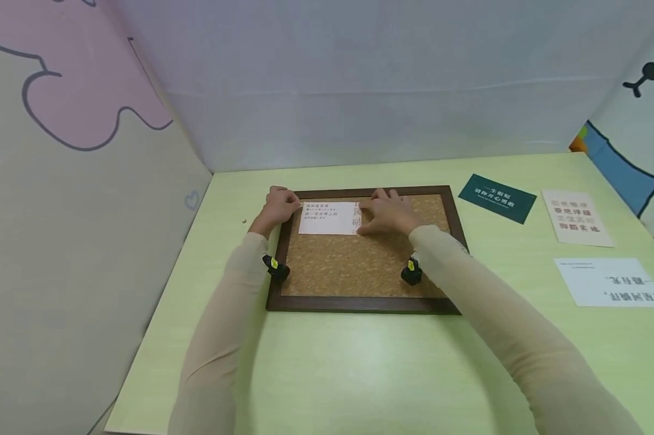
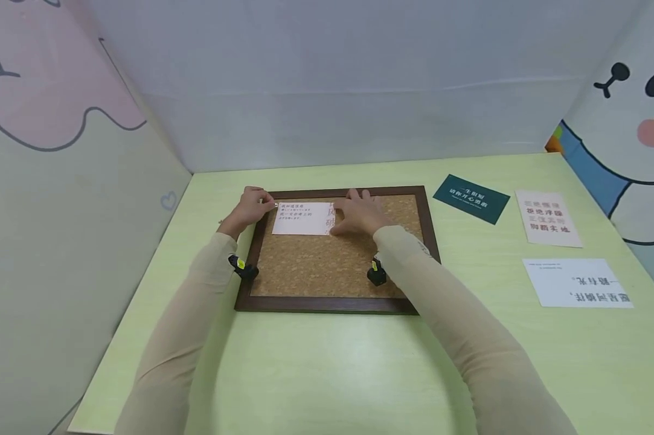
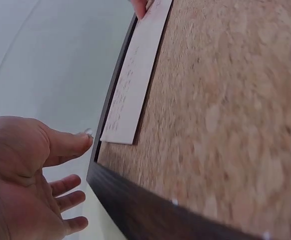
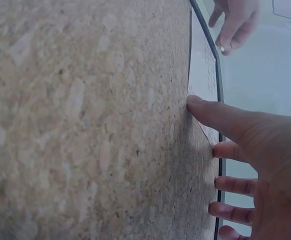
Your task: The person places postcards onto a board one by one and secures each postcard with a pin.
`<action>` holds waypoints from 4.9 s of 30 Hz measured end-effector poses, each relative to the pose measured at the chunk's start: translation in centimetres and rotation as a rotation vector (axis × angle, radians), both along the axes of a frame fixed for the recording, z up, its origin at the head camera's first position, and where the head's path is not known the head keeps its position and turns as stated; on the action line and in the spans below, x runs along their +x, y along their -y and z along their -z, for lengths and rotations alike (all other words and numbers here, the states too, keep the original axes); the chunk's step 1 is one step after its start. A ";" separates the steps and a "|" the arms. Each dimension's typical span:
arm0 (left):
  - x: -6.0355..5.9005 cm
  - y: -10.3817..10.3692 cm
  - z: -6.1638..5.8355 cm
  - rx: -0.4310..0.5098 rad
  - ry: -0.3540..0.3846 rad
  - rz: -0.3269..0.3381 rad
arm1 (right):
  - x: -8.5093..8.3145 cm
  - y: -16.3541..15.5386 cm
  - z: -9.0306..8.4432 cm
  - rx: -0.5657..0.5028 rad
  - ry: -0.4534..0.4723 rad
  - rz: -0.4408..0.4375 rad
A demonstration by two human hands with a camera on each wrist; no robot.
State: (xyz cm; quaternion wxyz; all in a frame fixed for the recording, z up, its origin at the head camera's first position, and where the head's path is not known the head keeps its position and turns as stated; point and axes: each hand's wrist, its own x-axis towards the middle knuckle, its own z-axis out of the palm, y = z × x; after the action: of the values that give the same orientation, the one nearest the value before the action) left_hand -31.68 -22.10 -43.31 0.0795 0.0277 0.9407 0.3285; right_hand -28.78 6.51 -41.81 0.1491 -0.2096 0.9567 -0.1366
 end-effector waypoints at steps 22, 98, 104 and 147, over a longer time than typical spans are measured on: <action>-1.5 -1.8 -1.1 -0.123 0.110 -0.065 | 0.4 0.0 -0.7 0.001 -0.023 -0.009; -0.8 -1.9 -1.3 -0.206 0.003 -0.175 | -0.3 -2.6 0.3 0.008 -0.097 0.033; -0.8 -2.0 -1.4 -0.204 0.003 -0.172 | -0.3 -4.5 -0.2 0.019 -0.095 0.067; -0.9 -1.7 -1.5 -0.186 -0.002 -0.173 | 0.2 -29.1 -1.4 0.055 0.000 0.432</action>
State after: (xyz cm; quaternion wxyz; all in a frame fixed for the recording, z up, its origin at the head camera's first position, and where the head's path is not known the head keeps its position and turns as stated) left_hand -32.61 -20.41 -41.84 0.0523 -0.0606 0.9660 0.2457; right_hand -28.58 35.61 -40.40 0.1220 0.0045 0.9827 -0.1392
